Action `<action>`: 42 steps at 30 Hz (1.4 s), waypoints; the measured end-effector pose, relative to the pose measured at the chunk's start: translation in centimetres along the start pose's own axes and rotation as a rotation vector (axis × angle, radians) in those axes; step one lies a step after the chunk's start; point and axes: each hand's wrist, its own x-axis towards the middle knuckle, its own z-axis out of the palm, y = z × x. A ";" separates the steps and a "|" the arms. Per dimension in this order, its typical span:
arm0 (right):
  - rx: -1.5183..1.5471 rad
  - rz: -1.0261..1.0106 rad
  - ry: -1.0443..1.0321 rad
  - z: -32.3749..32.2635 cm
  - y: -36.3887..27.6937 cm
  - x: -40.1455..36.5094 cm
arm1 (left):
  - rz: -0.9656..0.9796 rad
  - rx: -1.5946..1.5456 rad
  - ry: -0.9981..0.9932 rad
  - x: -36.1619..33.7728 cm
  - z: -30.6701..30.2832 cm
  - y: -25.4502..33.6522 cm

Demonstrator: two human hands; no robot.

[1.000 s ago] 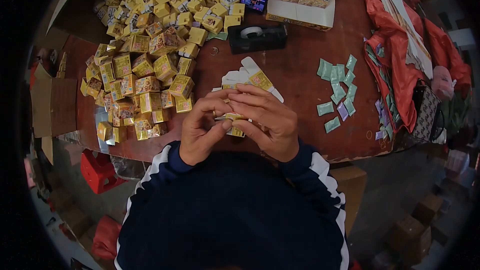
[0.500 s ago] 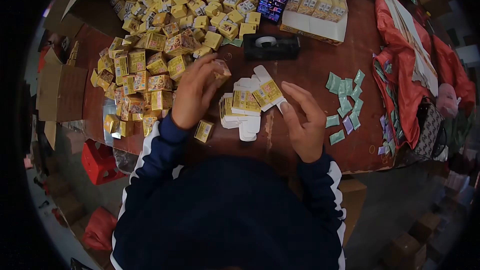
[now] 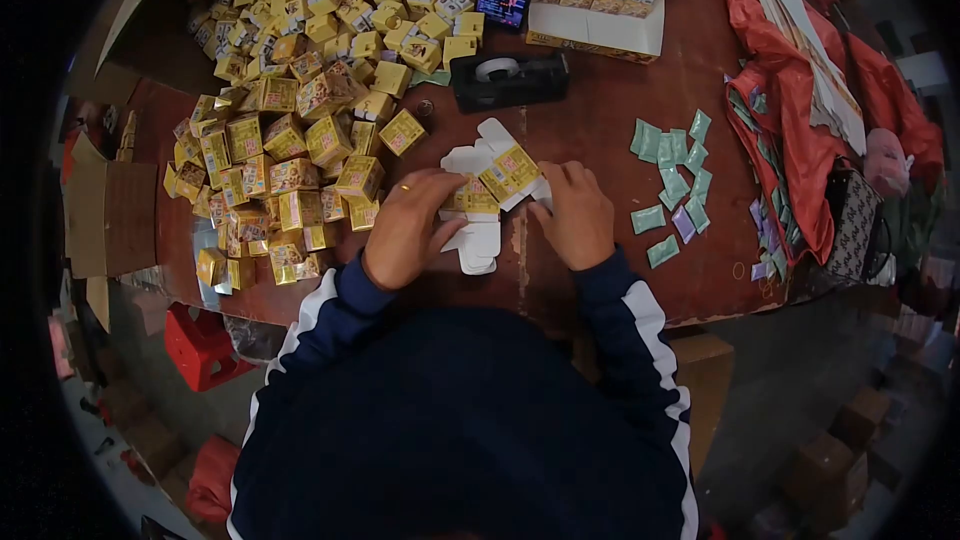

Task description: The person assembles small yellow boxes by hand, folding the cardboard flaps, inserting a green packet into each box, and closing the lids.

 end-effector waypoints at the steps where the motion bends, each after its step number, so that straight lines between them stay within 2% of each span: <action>1: -0.015 -0.011 -0.008 0.3 0.3 0.0 | -0.034 -0.011 -0.009 -0.2 0.0 0.1; 3: -0.032 -0.023 -0.014 0.8 1.1 -0.3 | -0.066 -0.023 -0.016 -0.3 0.1 0.0; 6: -0.058 -0.106 0.103 0.8 1.5 -0.2 | -0.054 -0.028 0.018 -0.3 -0.3 -0.1; 8: -0.065 -0.099 0.273 -0.4 0.6 -0.1 | -0.247 -0.246 -0.008 0.0 -1.1 1.2; 9: -0.069 -0.106 0.277 -1.2 -0.1 0.1 | -0.243 -0.246 0.000 0.1 -0.9 1.5; 11: -0.058 -0.190 0.359 -2.7 -2.3 0.2 | -0.390 -0.904 0.001 0.3 -0.4 2.3; 12: -0.060 -0.199 0.371 -3.1 -3.3 0.1 | -0.377 -0.899 0.010 0.4 0.1 2.6; 14: 0.007 -0.233 0.360 -3.7 -5.0 -0.1 | -0.369 -1.227 0.044 0.6 0.8 3.0; 15: -0.001 -0.251 0.383 -3.6 -5.6 -0.1 | -0.464 -1.316 0.044 0.9 0.2 3.4; 16: 0.027 -0.261 0.382 -3.6 -6.2 -0.2 | -0.437 -1.311 0.053 1.1 0.2 3.4; 18: 0.051 -0.281 0.389 -3.4 -6.7 -0.4 | -0.344 -1.356 0.195 1.1 0.4 3.2; 21: 0.137 -0.333 0.311 -3.4 -7.0 -0.2 | -0.347 -1.408 0.193 0.9 -0.4 3.1; 23: 0.416 -0.323 0.177 -4.7 -7.4 0.1 | -0.355 -1.449 0.177 0.7 -1.2 2.6; 24: 0.416 -0.325 0.176 -5.3 -7.3 0.2 | -0.331 -1.415 0.093 0.7 -1.7 2.3; 25: 0.552 -0.278 0.143 -5.9 -7.1 0.3 | -0.309 -1.380 0.008 0.7 -2.0 2.1; 26: 0.687 -0.229 0.111 -6.5 -7.0 0.6 | -0.308 -1.382 0.008 0.6 -2.2 2.1; 27: 0.641 -0.342 0.081 -6.9 -6.9 1.2 | -0.254 -1.338 -0.100 0.6 -2.4 2.2; 28: 0.638 -0.345 0.084 -6.9 -7.0 1.5 | -0.198 -1.289 -0.205 0.7 -2.6 2.2; 30: 0.538 -0.439 0.019 -6.9 -7.4 1.9 | -0.258 -1.288 -0.182 0.5 -2.8 2.6; 33: 0.572 -0.391 0.016 -6.6 -6.8 1.5 | -0.310 -1.352 -0.204 0.2 -3.4 2.5; 35: 0.626 -0.412 -0.045 -7.2 -6.4 2.0 | -0.282 -1.310 -0.331 0.0 -3.6 2.2; 37: 0.676 -0.429 -0.102 -7.3 -6.1 1.8 | -0.296 -1.353 -0.378 -0.2 -3.8 2.0; 39: 0.962 -0.100 -0.220 -7.1 -5.7 1.0 | -0.304 -1.396 -0.427 -0.2 -4.0 1.8; 40: 0.960 -0.101 -0.220 -7.5 -5.3 1.2 | -0.329 -1.418 -0.456 -0.2 -4.3 1.9; 42: 0.821 -0.343 -0.432 -8.4 -4.8 2.2 | -0.353 -1.440 -0.481 -0.2 -4.4 2.0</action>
